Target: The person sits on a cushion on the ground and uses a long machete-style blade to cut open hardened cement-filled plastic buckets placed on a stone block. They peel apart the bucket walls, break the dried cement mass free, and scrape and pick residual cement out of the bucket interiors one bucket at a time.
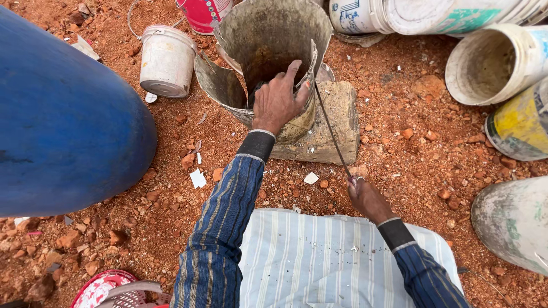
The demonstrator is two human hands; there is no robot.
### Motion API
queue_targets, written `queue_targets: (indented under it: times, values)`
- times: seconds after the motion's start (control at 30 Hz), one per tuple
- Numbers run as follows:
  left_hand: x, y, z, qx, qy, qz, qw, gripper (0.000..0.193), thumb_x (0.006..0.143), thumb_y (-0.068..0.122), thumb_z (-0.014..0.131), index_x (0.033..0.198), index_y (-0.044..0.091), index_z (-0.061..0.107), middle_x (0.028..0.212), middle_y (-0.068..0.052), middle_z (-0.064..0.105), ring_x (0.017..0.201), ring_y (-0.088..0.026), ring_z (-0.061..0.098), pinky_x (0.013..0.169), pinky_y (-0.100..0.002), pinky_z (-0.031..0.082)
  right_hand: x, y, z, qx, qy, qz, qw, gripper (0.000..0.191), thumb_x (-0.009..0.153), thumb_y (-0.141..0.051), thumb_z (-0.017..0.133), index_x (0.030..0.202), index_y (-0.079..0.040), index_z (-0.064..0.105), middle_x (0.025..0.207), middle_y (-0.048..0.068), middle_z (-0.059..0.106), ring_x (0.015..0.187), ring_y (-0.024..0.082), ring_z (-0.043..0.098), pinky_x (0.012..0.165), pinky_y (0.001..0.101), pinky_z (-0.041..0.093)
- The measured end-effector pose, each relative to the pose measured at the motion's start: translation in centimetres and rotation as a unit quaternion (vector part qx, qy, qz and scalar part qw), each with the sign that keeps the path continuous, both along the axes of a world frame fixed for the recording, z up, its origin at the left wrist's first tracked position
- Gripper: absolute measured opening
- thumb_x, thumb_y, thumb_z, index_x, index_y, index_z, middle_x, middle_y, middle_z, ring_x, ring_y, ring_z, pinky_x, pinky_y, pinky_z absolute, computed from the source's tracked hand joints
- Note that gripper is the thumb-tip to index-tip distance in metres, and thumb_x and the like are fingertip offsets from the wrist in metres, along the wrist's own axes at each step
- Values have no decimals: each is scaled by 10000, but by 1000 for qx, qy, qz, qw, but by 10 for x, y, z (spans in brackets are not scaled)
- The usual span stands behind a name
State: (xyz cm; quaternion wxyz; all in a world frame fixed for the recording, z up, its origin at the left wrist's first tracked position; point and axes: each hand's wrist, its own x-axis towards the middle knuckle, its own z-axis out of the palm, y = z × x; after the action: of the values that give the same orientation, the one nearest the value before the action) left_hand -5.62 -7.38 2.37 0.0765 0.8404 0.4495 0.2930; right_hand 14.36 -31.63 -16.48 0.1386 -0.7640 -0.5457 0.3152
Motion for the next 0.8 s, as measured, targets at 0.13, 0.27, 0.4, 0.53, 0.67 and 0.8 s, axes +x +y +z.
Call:
queue_targets:
  times: [0.13,0.27,0.4,0.53,0.67,0.8]
  values:
    - [26,-6,-1,-21,97,90,991,578,961,565,564,781,53,763,687,-186,700,646,-343,720,585,-488,567,9,6,-17,39,-88,35,995,361,1041,-315,480,1026,21,609,683,221,683,582,337,673,590,500,538]
    - [27,18,-5,-25,97,141,985,527,1018,467,560,803,30,762,739,-207,716,697,-351,740,644,-490,596,15,1,-30,70,-59,0,996,369,1028,-326,498,964,9,638,654,177,665,564,335,664,565,497,519]
    - [-1,41,-9,-49,120,181,975,482,1006,441,589,852,15,755,763,-209,722,713,-347,749,646,-483,604,14,-9,-12,47,11,-58,997,446,1060,-391,487,921,-3,657,601,135,644,516,275,647,519,479,504]
    - [-12,45,-12,-58,129,196,970,432,936,446,634,859,43,771,787,-204,731,770,-362,745,679,-475,602,14,-13,55,192,26,-90,977,434,1053,-435,467,1010,-41,644,605,109,641,475,209,612,448,401,467]
    - [-5,36,-14,-75,131,196,969,488,1017,463,585,869,32,760,783,-203,733,761,-337,760,666,-460,611,16,1,108,538,257,-64,801,468,1123,-487,456,1033,-40,563,786,53,609,581,121,587,483,296,509]
    - [-2,24,-15,-106,145,172,969,472,1025,451,576,865,39,743,770,-171,730,732,-289,769,662,-432,623,9,12,69,686,254,-47,680,442,1106,-474,481,987,-49,464,824,35,542,605,127,530,561,308,523]
